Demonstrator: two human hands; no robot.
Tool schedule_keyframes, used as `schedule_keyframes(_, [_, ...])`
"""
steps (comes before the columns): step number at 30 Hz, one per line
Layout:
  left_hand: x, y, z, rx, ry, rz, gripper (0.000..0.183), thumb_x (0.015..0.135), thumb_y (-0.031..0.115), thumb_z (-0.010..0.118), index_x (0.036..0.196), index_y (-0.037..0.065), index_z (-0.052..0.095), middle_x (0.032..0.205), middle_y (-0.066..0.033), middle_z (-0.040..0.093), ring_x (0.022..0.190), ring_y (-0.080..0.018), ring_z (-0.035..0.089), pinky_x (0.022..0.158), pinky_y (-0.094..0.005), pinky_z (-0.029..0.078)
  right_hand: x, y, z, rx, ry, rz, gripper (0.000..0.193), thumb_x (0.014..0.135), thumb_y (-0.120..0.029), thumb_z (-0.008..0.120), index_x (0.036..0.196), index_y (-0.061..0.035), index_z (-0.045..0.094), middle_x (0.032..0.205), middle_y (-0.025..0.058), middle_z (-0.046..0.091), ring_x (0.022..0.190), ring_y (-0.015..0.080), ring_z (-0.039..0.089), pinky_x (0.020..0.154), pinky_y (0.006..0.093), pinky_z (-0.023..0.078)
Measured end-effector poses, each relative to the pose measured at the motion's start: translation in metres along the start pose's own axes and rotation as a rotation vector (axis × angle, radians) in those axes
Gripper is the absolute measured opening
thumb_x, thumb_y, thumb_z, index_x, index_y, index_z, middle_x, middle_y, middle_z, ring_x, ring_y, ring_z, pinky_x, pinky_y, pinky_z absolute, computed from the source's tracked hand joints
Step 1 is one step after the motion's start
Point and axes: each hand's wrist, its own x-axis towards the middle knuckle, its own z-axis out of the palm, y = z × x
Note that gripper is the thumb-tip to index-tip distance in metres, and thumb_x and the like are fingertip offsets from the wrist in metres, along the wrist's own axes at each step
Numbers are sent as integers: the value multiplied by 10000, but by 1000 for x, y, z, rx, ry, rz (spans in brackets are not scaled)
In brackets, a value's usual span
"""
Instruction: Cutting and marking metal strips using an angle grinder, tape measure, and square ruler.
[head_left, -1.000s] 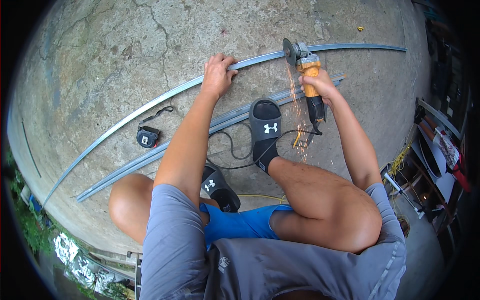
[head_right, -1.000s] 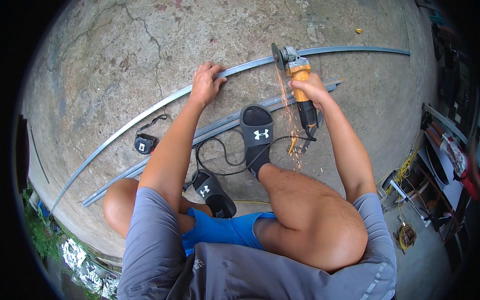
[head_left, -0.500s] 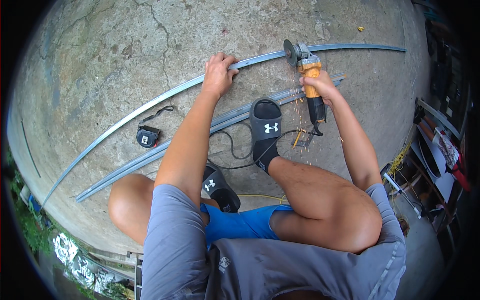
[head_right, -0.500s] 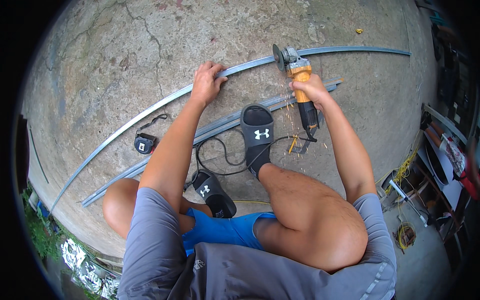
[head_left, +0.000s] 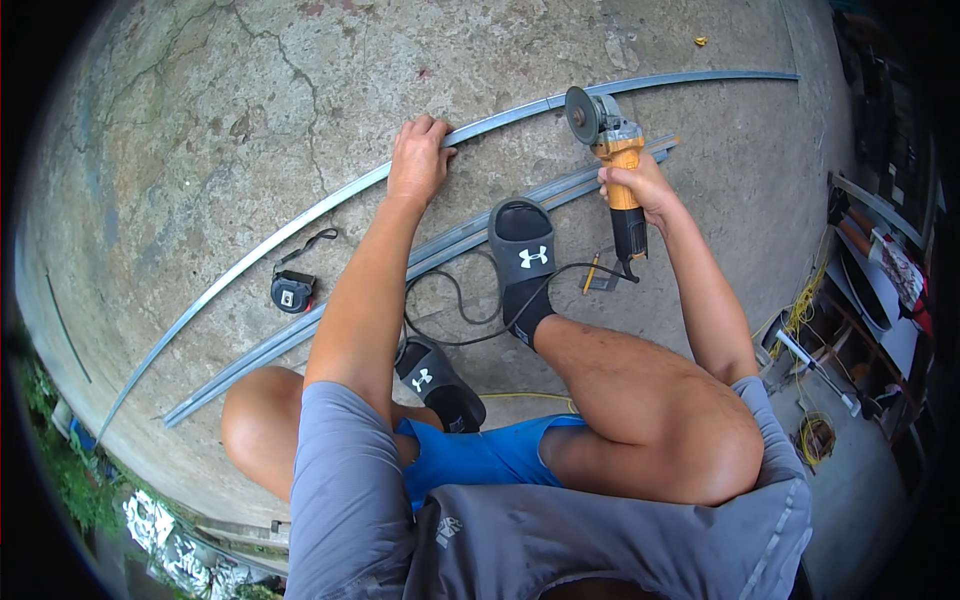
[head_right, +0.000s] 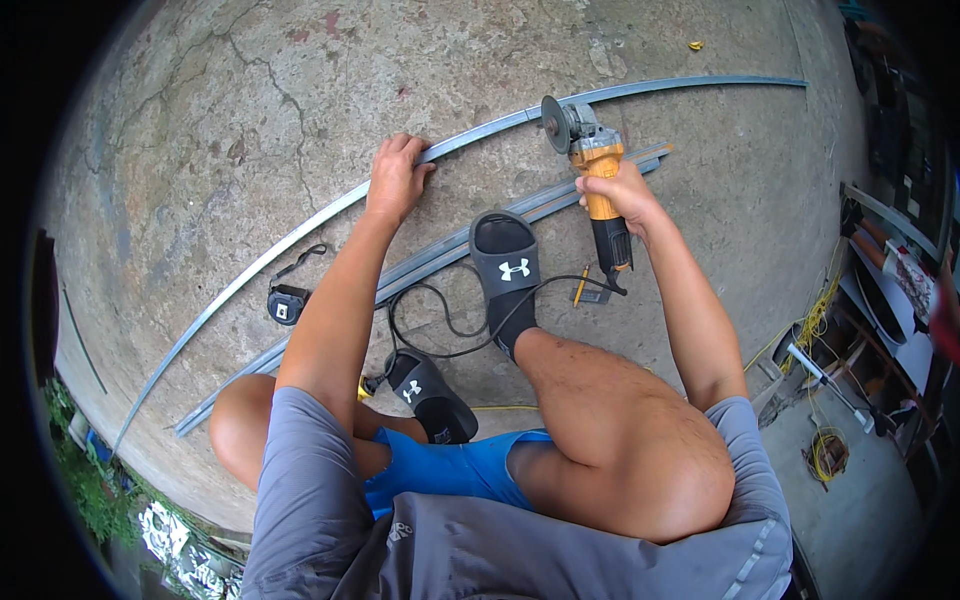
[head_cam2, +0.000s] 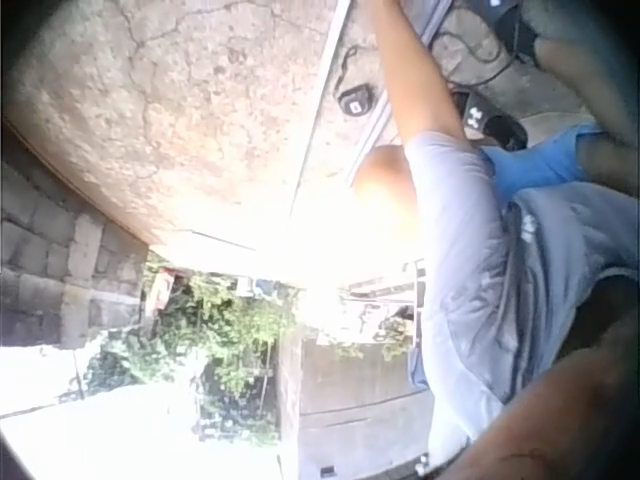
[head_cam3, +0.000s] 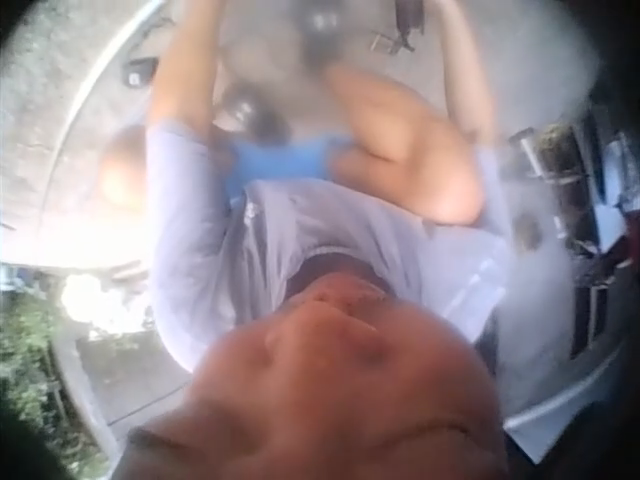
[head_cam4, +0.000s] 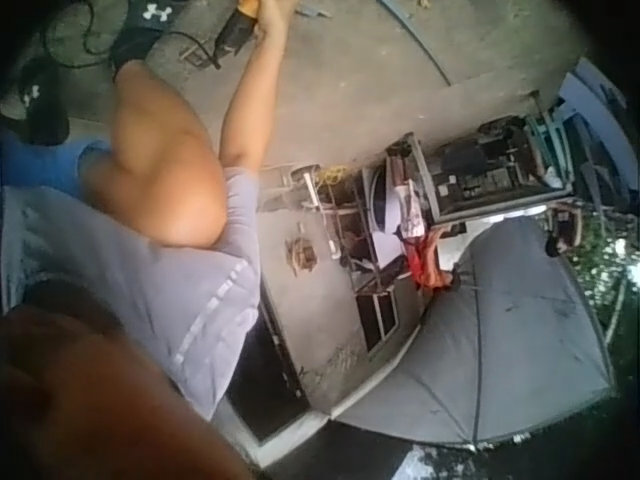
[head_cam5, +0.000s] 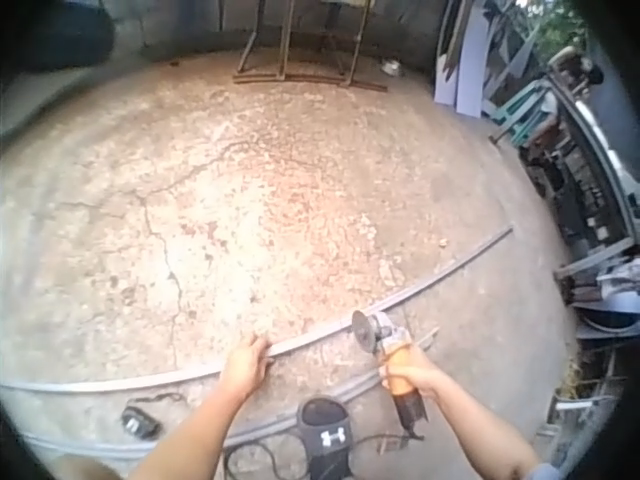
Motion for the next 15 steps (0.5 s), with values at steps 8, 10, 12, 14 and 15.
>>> schedule_keyframes(8, [5, 3, -7, 68, -97, 63, 294, 770, 88, 745, 1061, 69, 699, 1031, -111, 642, 1001, -326, 597, 903, -420, 493, -4, 10, -10, 60, 13, 2, 347, 763, -153, 788, 1023, 6, 622, 858, 71, 668, 716, 164, 677, 640, 305, 556])
schedule_keyframes(10, [9, 6, -12, 79, -121, 39, 278, 782, 85, 735, 1058, 77, 708, 1032, -111, 645, 1014, -328, 606, 900, -421, 498, -6, 11, -9, 61, 16, 9, 344, 764, -154, 789, 1019, 5, 622, 859, 72, 669, 716, 166, 679, 636, 304, 557])
schedule_keyframes(12, [11, 6, -16, 78, -137, 29, 275, 785, 85, 733, 1058, 80, 709, 1029, -111, 645, 1016, -328, 610, 897, -420, 501, -5, 8, -8, 62, 8, 15, 343, 764, -154, 789, 1019, 3, 621, 855, 71, 668, 714, 166, 679, 634, 304, 557])
schedule_keyframes(14, [12, 6, -17, 75, -155, 16, 272, 788, 84, 731, 1058, 82, 710, 1026, -111, 645, 1017, -328, 613, 894, -420, 504, -6, 7, -8, 63, -2, 24, 343, 765, -155, 789, 1019, 1, 620, 852, 70, 668, 713, 165, 680, 632, 303, 556])
schedule_keyframes(15, [13, 5, -17, 72, -161, 22, 273, 786, 83, 731, 1058, 82, 711, 1022, -113, 643, 1007, -329, 617, 885, -421, 508, -6, 5, -8, 64, -1, 20, 340, 766, -155, 788, 1017, -1, 617, 849, 68, 666, 710, 164, 679, 628, 302, 556])
